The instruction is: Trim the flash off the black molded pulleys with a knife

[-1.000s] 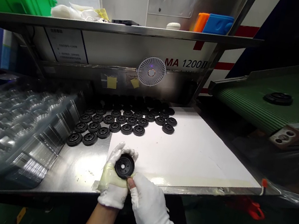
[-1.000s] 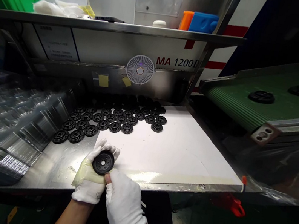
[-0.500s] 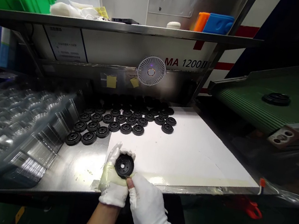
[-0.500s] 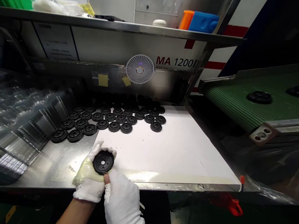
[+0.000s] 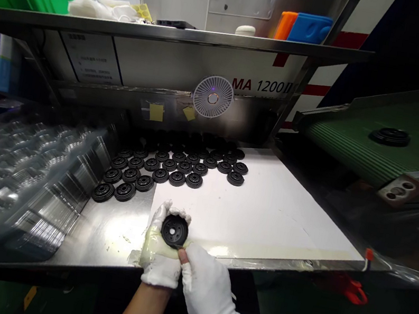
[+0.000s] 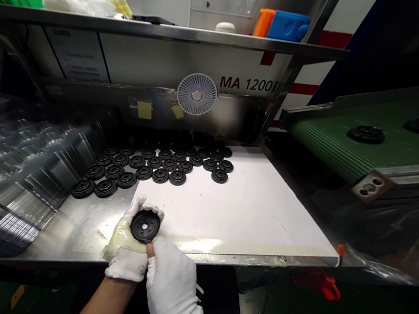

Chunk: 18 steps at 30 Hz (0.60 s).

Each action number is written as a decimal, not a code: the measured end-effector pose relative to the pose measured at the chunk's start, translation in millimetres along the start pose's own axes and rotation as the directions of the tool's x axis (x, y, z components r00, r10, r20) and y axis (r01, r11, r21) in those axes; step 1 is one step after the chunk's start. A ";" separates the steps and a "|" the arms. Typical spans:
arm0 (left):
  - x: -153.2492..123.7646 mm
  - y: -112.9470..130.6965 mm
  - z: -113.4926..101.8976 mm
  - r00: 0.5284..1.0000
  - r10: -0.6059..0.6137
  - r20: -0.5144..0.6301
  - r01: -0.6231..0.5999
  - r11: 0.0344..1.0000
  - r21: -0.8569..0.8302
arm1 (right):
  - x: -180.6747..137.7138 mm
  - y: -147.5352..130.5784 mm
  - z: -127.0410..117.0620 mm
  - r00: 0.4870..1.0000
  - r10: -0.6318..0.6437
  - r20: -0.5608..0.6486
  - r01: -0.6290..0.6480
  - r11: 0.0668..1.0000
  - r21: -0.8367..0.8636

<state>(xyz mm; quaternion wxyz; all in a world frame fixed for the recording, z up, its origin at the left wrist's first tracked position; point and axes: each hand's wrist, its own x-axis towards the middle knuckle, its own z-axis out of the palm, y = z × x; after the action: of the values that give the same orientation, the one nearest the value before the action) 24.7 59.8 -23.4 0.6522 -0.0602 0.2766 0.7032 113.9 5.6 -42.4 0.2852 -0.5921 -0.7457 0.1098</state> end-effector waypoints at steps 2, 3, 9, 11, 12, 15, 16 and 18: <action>-1.8 2.1 -3.2 0.998 -0.007 0.061 0.004 0.999 0.049 | 0.0 0.4 -0.7 1.000 -0.006 0.015 0.006 1.000 0.005; -3.0 3.3 -4.8 0.995 -0.032 0.097 0.023 0.996 0.085 | 0.3 2.2 -1.5 1.000 -0.007 0.023 0.006 1.000 0.005; -2.6 1.1 -4.0 0.995 -0.054 0.080 0.051 0.998 0.046 | 0.1 11.7 -2.4 0.999 0.044 0.002 -0.044 0.999 -0.009; 0.4 -1.7 -1.4 0.998 -0.030 0.051 0.031 1.000 -0.005 | -1.2 7.7 -0.8 0.999 0.031 -0.005 -0.031 1.000 -0.003; 1.4 -2.7 -0.7 0.999 -0.020 0.043 0.021 1.000 -0.020 | -1.7 5.2 -0.2 1.000 0.017 -0.010 -0.017 1.000 0.002; -0.1 -2.5 -2.8 0.999 0.027 0.037 -0.027 0.999 -0.020 | -1.9 1.1 -0.9 1.000 -0.011 -0.014 0.011 1.000 0.020; -2.0 -1.7 -4.9 0.998 0.035 0.053 -0.035 0.999 -0.002 | -1.6 1.8 -1.9 1.000 -0.014 -0.011 0.014 1.000 0.022; -6.4 0.2 -9.7 0.994 0.006 0.112 -0.011 0.999 0.051 | -0.9 6.0 -4.7 1.000 -0.003 -0.002 0.003 1.000 0.020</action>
<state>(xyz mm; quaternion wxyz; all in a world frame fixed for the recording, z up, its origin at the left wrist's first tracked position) 22.8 49.7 -28.7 0.6649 -0.0028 0.2580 0.7009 121.5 5.6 -41.9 0.2920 -0.5880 -0.7453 0.1160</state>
